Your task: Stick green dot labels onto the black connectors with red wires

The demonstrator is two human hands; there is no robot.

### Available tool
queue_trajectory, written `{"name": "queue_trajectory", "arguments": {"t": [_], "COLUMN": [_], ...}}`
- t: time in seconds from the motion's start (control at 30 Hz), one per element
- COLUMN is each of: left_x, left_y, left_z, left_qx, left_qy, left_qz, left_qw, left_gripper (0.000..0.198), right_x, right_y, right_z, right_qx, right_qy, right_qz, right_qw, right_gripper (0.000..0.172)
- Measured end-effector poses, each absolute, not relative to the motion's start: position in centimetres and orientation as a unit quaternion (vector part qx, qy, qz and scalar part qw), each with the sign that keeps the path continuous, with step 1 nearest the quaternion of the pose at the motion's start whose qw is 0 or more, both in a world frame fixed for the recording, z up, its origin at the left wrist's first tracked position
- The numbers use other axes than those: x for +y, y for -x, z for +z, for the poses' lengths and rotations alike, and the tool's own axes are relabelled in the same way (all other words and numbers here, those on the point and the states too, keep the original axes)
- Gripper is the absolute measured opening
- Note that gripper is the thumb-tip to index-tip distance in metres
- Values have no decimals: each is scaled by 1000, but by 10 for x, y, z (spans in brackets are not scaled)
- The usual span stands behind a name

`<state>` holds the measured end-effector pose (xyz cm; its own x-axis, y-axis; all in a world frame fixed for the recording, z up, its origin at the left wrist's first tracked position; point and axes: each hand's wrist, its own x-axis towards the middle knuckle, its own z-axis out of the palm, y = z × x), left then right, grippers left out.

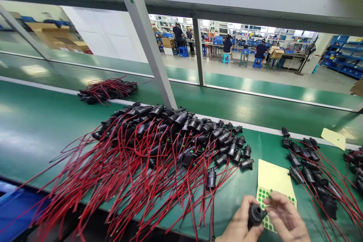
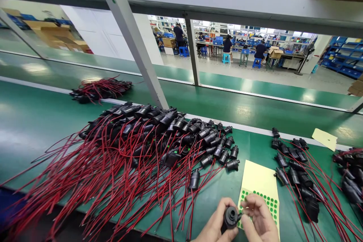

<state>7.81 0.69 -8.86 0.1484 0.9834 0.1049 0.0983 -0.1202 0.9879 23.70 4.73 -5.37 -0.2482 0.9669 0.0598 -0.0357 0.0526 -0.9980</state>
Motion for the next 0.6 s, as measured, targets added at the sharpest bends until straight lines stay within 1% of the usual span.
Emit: {"name": "queue_trajectory", "arguments": {"t": [0.1,0.17,0.3,0.4,0.6], "left_x": [8,9,11,11,12], "left_y": [-81,-84,-89,-90,-90], "left_z": [-106,-118,-132,-136,-135], "left_qx": [452,451,460,451,444], "left_qy": [-593,-599,-625,-638,-639], "left_qz": [467,470,472,466,457], "left_qw": [476,465,418,416,431], "left_gripper": [39,37,30,30,34], "right_x": [43,41,40,38,37], "right_y": [-233,-229,-226,-225,-223], "right_z": [-57,-57,-55,-53,-51], "right_qx": [-572,-577,-543,-516,-527], "right_qy": [385,364,322,302,299], "right_qz": [563,580,664,706,706], "right_qw": [456,444,402,379,366], "right_gripper": [60,68,80,84,75]}}
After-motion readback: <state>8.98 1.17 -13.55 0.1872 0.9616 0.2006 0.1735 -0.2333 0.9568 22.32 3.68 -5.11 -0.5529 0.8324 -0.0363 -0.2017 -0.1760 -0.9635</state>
